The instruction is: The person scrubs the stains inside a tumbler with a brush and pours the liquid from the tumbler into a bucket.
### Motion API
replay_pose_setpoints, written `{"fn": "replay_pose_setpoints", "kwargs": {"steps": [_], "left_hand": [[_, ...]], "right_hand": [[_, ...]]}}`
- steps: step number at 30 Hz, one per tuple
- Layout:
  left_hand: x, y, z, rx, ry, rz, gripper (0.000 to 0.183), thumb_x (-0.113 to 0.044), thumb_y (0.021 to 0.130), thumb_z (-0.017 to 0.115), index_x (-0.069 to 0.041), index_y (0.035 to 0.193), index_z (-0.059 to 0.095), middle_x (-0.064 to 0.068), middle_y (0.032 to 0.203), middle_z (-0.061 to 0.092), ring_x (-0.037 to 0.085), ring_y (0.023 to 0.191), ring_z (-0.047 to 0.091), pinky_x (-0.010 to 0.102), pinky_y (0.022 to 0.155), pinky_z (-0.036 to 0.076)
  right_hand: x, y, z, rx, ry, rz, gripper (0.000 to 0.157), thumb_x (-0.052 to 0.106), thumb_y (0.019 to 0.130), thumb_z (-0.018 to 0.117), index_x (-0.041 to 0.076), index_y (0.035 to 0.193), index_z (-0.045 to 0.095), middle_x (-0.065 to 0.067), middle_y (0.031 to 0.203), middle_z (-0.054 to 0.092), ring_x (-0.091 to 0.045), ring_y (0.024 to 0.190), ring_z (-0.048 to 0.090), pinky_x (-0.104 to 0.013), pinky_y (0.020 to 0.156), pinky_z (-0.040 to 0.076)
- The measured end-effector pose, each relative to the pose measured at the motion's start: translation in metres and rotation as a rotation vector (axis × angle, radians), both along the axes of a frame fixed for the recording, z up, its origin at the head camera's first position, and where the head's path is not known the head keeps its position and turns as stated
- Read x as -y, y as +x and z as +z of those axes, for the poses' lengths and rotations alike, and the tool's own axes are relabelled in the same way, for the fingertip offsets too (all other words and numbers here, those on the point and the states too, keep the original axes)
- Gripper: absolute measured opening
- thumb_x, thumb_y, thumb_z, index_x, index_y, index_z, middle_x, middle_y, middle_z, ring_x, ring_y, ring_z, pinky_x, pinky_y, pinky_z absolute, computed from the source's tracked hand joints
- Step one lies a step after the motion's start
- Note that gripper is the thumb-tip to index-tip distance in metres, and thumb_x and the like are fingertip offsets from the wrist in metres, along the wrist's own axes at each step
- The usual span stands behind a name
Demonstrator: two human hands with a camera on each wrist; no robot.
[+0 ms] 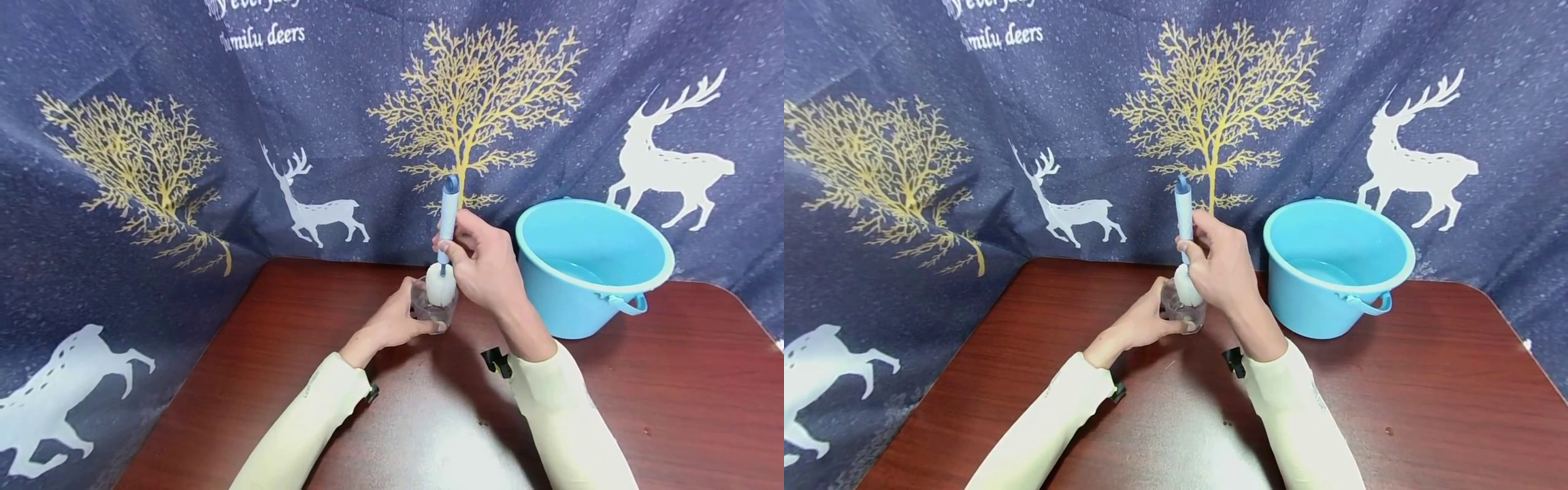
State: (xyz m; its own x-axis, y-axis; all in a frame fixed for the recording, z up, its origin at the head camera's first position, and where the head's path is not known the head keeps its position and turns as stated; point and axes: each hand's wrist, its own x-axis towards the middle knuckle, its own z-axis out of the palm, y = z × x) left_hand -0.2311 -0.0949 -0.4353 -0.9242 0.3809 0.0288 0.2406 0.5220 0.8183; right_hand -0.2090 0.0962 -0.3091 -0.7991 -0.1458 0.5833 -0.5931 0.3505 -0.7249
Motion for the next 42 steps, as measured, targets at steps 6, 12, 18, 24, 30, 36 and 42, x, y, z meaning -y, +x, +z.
{"fn": "replay_pose_setpoints", "kwargs": {"steps": [6, 12, 18, 24, 30, 36, 42], "left_hand": [[-0.0007, 0.0012, 0.0014, 0.002, 0.014, 0.001, 0.078, -0.031, 0.083, 0.092, -0.010, 0.140, 0.043, 0.009, 0.133, 0.062, 0.022, 0.123, 0.061, 0.041, 0.106, 0.048], [-0.0010, 0.0017, 0.0015, -0.002, 0.015, 0.003, 0.078, -0.031, 0.082, 0.092, -0.011, 0.139, 0.043, 0.009, 0.133, 0.062, 0.022, 0.122, 0.062, 0.040, 0.105, 0.049], [-0.0010, 0.0021, 0.0010, 0.012, 0.020, 0.003, 0.078, -0.030, 0.082, 0.093, -0.011, 0.140, 0.043, 0.009, 0.129, 0.064, 0.020, 0.118, 0.062, 0.040, 0.103, 0.049], [-0.0008, 0.0021, 0.0014, 0.016, 0.016, 0.005, 0.079, -0.031, 0.083, 0.093, -0.011, 0.140, 0.043, 0.008, 0.127, 0.064, 0.020, 0.117, 0.062, 0.040, 0.104, 0.049], [-0.0007, 0.0012, 0.0000, 0.017, 0.022, 0.000, 0.078, -0.031, 0.083, 0.093, -0.011, 0.140, 0.043, 0.007, 0.125, 0.065, 0.018, 0.116, 0.062, 0.039, 0.103, 0.049], [-0.0008, 0.0006, 0.0003, 0.010, 0.013, 0.001, 0.078, -0.030, 0.083, 0.093, -0.010, 0.140, 0.042, 0.009, 0.128, 0.064, 0.020, 0.119, 0.062, 0.039, 0.104, 0.049], [-0.0003, 0.0009, 0.0019, 0.009, 0.007, 0.006, 0.080, -0.032, 0.083, 0.093, -0.010, 0.140, 0.042, 0.009, 0.130, 0.063, 0.021, 0.121, 0.061, 0.039, 0.105, 0.048]], "right_hand": [[-0.0008, 0.0012, 0.0010, 0.010, -0.005, -0.004, 0.013, -0.006, 0.098, 0.069, 0.005, 0.105, 0.070, -0.008, 0.095, 0.079, -0.020, 0.092, 0.078, -0.035, 0.079, 0.058], [-0.0008, 0.0026, 0.0018, 0.011, 0.005, -0.008, 0.012, -0.005, 0.097, 0.070, 0.005, 0.104, 0.069, -0.009, 0.095, 0.079, -0.020, 0.093, 0.079, -0.038, 0.078, 0.058], [-0.0009, 0.0046, 0.0025, -0.010, 0.045, -0.040, 0.012, -0.001, 0.097, 0.073, 0.007, 0.105, 0.069, -0.005, 0.092, 0.079, -0.019, 0.087, 0.078, -0.037, 0.072, 0.054], [-0.0010, 0.0054, 0.0026, -0.012, 0.056, -0.059, 0.014, 0.001, 0.097, 0.074, 0.009, 0.106, 0.069, -0.003, 0.091, 0.079, -0.019, 0.083, 0.078, -0.036, 0.070, 0.053], [-0.0013, 0.0068, 0.0035, 0.001, 0.067, -0.073, 0.015, 0.003, 0.097, 0.075, 0.011, 0.109, 0.069, -0.003, 0.093, 0.079, -0.020, 0.081, 0.078, -0.038, 0.069, 0.053], [-0.0007, 0.0078, 0.0052, 0.014, 0.052, -0.057, 0.015, 0.001, 0.097, 0.075, 0.010, 0.109, 0.069, -0.005, 0.093, 0.079, -0.021, 0.084, 0.079, -0.041, 0.072, 0.057], [0.0013, 0.0092, 0.0066, 0.027, 0.047, -0.056, 0.015, 0.003, 0.097, 0.075, 0.010, 0.110, 0.070, -0.006, 0.093, 0.079, -0.021, 0.083, 0.079, -0.041, 0.072, 0.056]]}}
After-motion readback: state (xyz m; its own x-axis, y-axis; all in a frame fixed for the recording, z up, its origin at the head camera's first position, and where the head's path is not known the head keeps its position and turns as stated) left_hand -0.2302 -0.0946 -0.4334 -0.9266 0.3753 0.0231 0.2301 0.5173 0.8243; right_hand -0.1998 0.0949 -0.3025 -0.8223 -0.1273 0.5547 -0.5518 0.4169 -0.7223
